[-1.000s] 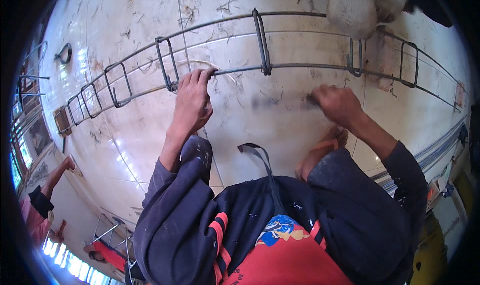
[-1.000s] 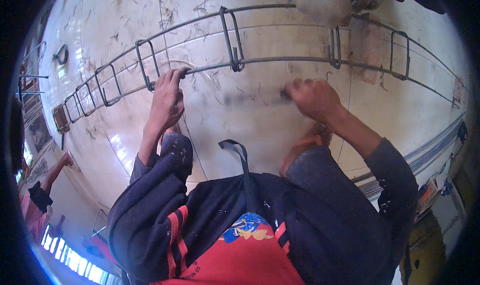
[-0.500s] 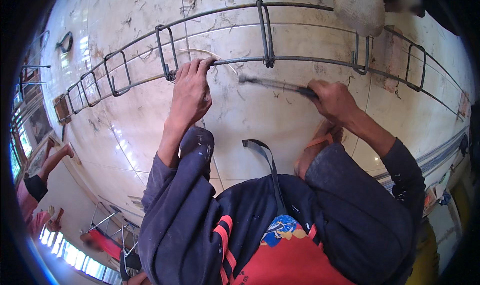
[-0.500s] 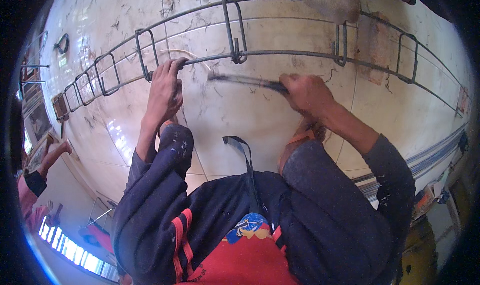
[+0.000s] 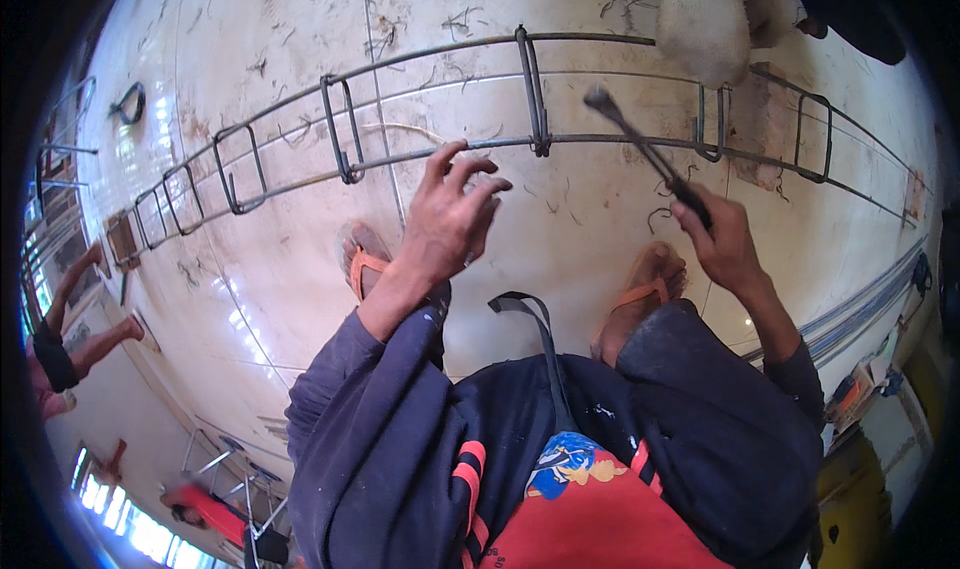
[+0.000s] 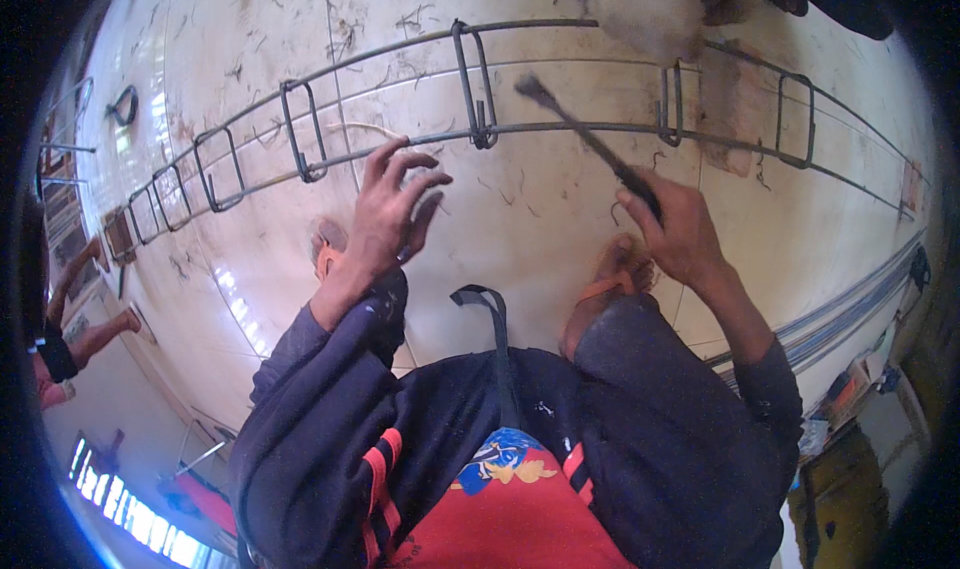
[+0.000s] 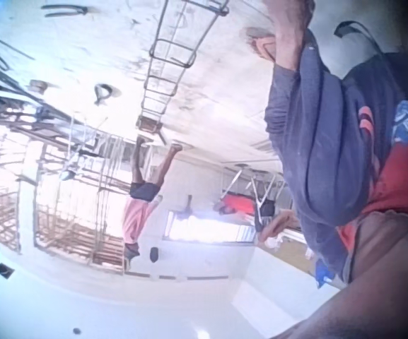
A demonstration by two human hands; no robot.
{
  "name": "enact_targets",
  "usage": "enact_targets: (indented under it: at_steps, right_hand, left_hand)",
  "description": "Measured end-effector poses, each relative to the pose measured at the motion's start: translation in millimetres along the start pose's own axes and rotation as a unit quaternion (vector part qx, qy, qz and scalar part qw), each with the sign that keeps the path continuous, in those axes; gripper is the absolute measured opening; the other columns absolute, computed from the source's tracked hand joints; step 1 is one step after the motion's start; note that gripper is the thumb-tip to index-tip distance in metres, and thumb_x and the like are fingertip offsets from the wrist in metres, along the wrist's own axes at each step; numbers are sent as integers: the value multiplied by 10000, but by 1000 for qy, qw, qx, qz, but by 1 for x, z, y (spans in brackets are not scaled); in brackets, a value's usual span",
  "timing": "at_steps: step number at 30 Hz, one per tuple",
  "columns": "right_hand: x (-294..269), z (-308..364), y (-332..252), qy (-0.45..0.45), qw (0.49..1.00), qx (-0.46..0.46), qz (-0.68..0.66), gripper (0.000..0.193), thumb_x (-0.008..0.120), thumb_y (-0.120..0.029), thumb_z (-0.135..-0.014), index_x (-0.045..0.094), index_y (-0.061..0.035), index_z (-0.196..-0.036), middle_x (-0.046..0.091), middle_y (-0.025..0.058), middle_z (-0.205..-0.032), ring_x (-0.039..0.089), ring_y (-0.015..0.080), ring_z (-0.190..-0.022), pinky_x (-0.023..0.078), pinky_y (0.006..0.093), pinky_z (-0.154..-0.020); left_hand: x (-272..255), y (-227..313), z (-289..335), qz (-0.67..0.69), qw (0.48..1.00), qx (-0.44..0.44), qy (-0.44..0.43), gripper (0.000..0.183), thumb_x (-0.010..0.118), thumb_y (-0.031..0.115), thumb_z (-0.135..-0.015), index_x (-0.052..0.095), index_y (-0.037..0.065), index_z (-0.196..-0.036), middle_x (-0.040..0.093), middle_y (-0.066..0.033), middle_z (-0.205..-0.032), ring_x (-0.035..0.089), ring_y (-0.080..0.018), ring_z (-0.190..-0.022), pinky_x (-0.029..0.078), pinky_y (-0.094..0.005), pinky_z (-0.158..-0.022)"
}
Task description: The person sits on the floor and assembles a metal frame by tying metal rods together with wire. They use pliers to twist and secure the wire at multiple points along the frame.
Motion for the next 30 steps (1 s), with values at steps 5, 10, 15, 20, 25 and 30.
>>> enact_targets:
  at_steps: [5,10,15,20,25,30]
  right_hand:
    - [47,58,43,-95,991,-22,90,347,643,-161,-814,607,-25,-1131,633,187,-976,640,342,-871,521,385,-740]
    - [66,85,71,-75,979,-8,187,403,690,-204,-766,612,-62,-1135,588,150,-1069,578,341,-988,476,418,-858]
    - [41,25,-8,105,952,-137,253,466,719,-275,-749,604,-98,-1164,554,128,-1141,524,318,-1071,434,428,-929]
    - [58,-52,-70,169,927,-222,252,534,747,-284,-725,579,-73,-1186,566,94,-1069,555,285,-989,438,399,-904]
    - [69,-61,-63,186,915,-223,279,462,725,-364,-733,587,-90,-1078,549,58,-898,552,221,-865,440,361,-777]
    - [67,-60,-69,243,896,-241,281,461,683,-463,-733,608,-100,-1006,520,39,-834,528,200,-783,415,342,-694]
  left_hand:
    - [28,28,13,-17,977,51,-205,820,833,188,-565,466,114,-1295,438,-130,-1294,361,-356,-1263,286,-463,-1062]
    - [7,17,-13,33,965,37,-257,908,845,276,-554,409,23,-1309,419,-155,-1291,354,-333,-1263,259,-461,-1071]
    - [6,-8,-49,-5,999,-1,-46,828,827,454,-609,478,38,-1234,560,-157,-1100,544,-303,-1021,411,-398,-886]
    - [42,-21,-47,-68,996,28,58,482,779,491,-668,630,111,-925,612,-5,-706,589,-168,-590,438,-306,-548]
    - [38,-16,-48,-91,989,63,96,400,771,485,-679,627,143,-827,569,19,-630,557,-141,-527,410,-281,-476]
    - [34,-19,-47,-60,993,44,92,384,784,459,-674,633,146,-840,604,12,-654,596,-146,-554,423,-276,-475]
Point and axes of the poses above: each hand's wrist, its own z-axis away from the middle knuckle, its own x-axis out of the palm, y = z × x, the point moved 10 cm from there along -z, towards the middle knuckle
